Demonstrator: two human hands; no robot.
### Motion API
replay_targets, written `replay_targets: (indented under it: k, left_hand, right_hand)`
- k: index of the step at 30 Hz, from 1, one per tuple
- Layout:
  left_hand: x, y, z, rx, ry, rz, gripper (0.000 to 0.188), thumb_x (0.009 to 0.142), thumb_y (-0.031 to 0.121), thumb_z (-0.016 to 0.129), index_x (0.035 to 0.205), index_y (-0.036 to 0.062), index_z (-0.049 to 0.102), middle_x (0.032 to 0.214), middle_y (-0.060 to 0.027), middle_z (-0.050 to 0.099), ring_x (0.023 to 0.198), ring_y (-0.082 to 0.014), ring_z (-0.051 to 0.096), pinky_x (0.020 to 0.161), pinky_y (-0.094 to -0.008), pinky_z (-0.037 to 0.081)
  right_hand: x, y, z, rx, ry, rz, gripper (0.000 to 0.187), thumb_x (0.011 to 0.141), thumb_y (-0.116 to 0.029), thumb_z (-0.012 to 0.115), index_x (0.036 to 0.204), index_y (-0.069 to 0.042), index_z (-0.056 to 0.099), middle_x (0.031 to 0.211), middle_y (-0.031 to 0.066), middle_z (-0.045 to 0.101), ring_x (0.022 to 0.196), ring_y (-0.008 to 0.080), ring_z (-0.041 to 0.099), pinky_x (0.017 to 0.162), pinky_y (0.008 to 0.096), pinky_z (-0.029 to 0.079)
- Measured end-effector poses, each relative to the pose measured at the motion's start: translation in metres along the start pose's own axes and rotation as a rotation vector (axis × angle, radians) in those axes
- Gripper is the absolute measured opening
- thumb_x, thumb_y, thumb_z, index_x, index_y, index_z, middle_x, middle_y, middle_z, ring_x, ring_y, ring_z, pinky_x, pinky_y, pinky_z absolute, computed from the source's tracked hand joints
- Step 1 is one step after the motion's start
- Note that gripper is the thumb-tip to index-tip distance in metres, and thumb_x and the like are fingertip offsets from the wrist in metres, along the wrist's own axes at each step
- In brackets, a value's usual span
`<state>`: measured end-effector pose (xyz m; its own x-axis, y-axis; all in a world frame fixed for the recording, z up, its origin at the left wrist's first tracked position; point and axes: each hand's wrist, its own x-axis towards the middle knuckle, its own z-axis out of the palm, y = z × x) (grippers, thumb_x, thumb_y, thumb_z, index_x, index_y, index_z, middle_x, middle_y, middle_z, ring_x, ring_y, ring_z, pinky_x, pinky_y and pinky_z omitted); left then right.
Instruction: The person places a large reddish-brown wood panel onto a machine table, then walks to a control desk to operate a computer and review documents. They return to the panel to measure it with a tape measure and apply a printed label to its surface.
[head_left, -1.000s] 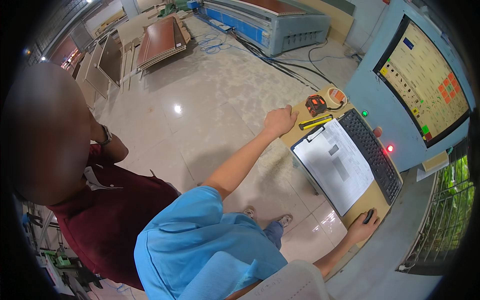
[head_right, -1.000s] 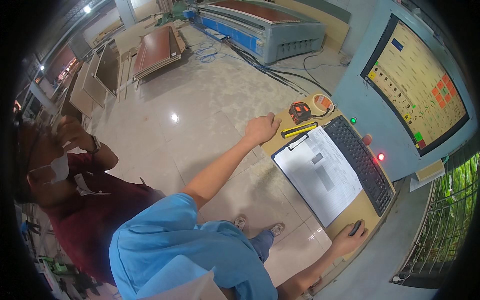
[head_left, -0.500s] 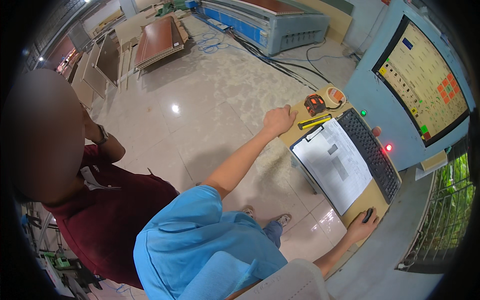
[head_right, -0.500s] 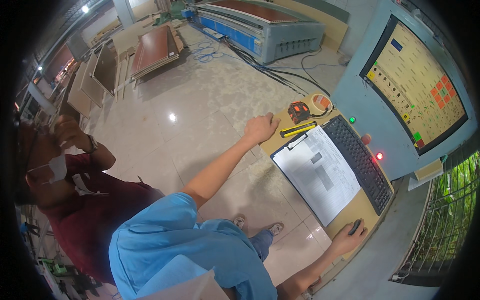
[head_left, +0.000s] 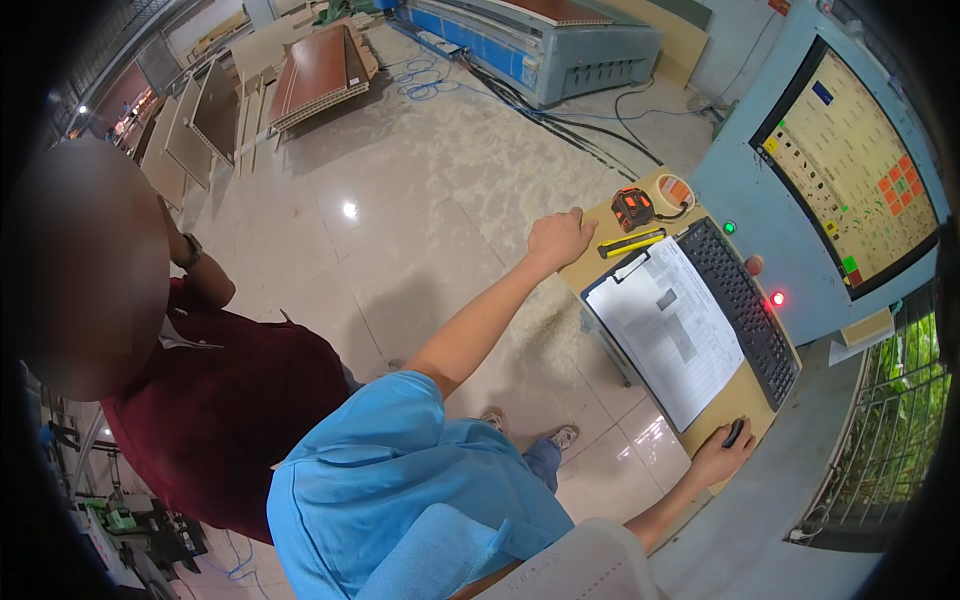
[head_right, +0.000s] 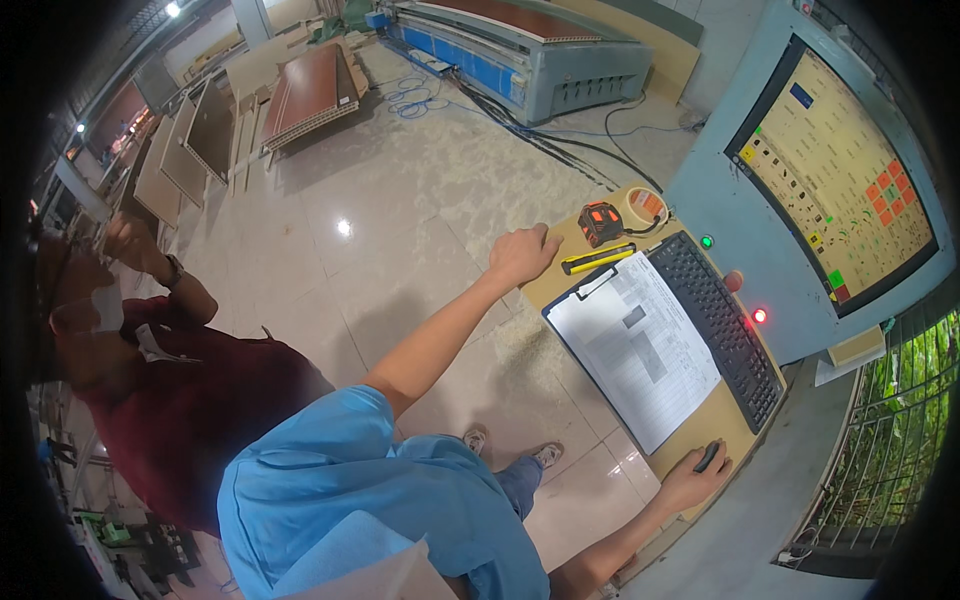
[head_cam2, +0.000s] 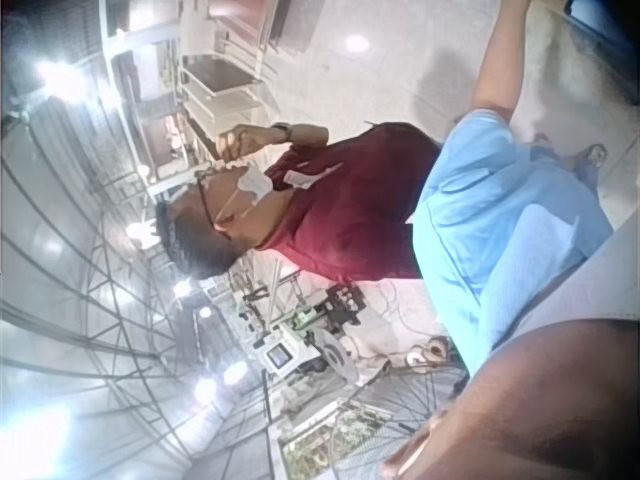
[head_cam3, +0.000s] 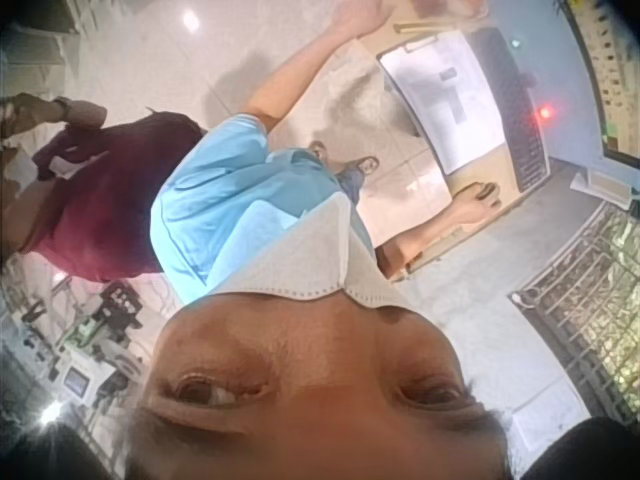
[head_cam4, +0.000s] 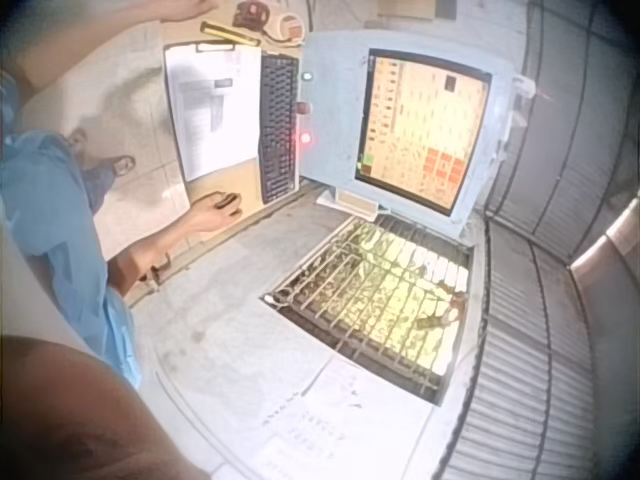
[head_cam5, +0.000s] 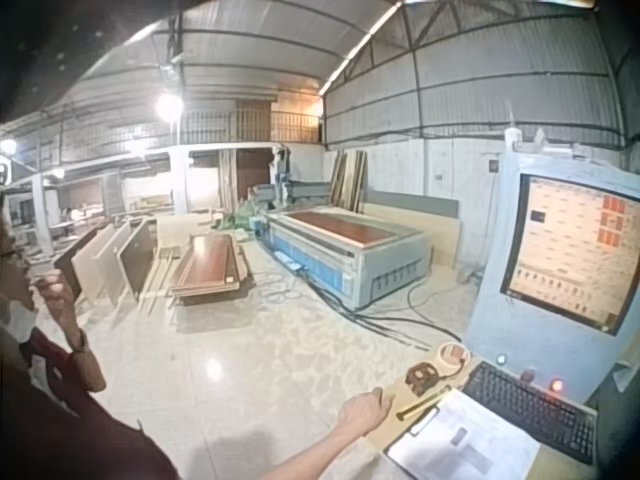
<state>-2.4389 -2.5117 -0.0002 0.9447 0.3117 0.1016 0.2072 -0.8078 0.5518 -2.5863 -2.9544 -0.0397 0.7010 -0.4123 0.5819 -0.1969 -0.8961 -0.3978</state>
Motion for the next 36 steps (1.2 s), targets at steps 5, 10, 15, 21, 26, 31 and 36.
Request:
replay_targets:
  k: [5,10,15,21,26,31,36]
  left_hand:
    - [0.0005,-0.0005,0.0008,0.006,0.017,0.010,0.051,0.098,0.049,0.048,0.102,0.0017,0.067,0.083,-0.0239,0.071,0.081,-0.0414,0.070,0.073,-0.0519,0.055]
    - [0.0018,-0.0004,0.0020,0.053,-0.004,0.001,0.050,0.099,0.048,0.047,0.106,0.0021,0.065,0.087,-0.0212,0.073,0.082,-0.0385,0.071,0.073,-0.0490,0.056]
    - [0.0026,0.0007,0.0026,0.019,0.005,-0.015,0.051,0.098,0.050,0.048,0.104,0.0033,0.067,0.087,-0.0216,0.073,0.084,-0.0399,0.071,0.074,-0.0512,0.055]
    - [-0.0004,0.0019,-0.0020,0.007,-0.033,-0.036,0.051,0.098,0.049,0.047,0.105,0.0031,0.067,0.088,-0.0224,0.072,0.085,-0.0396,0.071,0.076,-0.0513,0.055]
    - [-0.0019,0.0015,-0.0039,0.003,-0.017,-0.013,0.051,0.099,0.049,0.047,0.105,0.0024,0.067,0.089,-0.0227,0.072,0.086,-0.0401,0.070,0.077,-0.0513,0.055]
    - [-0.0023,0.0003,-0.0029,-0.010,-0.015,-0.009,0.052,0.099,0.049,0.046,0.105,0.0017,0.067,0.089,-0.0233,0.072,0.087,-0.0405,0.070,0.077,-0.0512,0.055]
    - [-0.0011,-0.0004,-0.0032,-0.023,-0.028,-0.018,0.052,0.098,0.049,0.047,0.105,0.0010,0.067,0.090,-0.0238,0.072,0.087,-0.0409,0.070,0.078,-0.0511,0.054]
  right_hand:
    - [0.0000,0.0004,0.0006,-0.026,-0.004,-0.002,0.042,0.092,-0.026,0.057,0.132,-0.013,0.061,0.136,0.0290,0.052,0.121,0.0447,0.055,0.097,0.0502,0.046]
    - [0.0007,0.0000,-0.0008,-0.002,-0.021,0.009,0.043,0.092,-0.026,0.057,0.132,-0.012,0.062,0.136,0.0293,0.052,0.120,0.0457,0.054,0.098,0.0500,0.046]
    - [0.0016,0.0001,0.0000,0.018,-0.012,-0.009,0.042,0.092,-0.026,0.057,0.130,-0.009,0.063,0.135,0.0294,0.052,0.121,0.0458,0.053,0.099,0.0499,0.045]
    - [0.0003,0.0009,0.0022,-0.004,0.003,0.000,0.042,0.092,-0.027,0.057,0.132,-0.012,0.061,0.136,0.0297,0.052,0.122,0.0454,0.053,0.099,0.0502,0.045]
    - [-0.0002,0.0042,0.0038,-0.014,-0.001,0.006,0.043,0.093,-0.028,0.057,0.133,-0.013,0.060,0.137,0.0299,0.051,0.121,0.0453,0.054,0.098,0.0506,0.046]
    - [0.0003,0.0066,0.0041,-0.033,-0.006,-0.007,0.043,0.093,-0.028,0.057,0.133,-0.013,0.060,0.137,0.0303,0.050,0.121,0.0455,0.054,0.098,0.0504,0.046]
    - [0.0002,0.0041,0.0024,-0.001,-0.003,-0.017,0.042,0.093,-0.026,0.058,0.133,-0.013,0.060,0.135,0.0299,0.051,0.119,0.0457,0.055,0.097,0.0501,0.046]
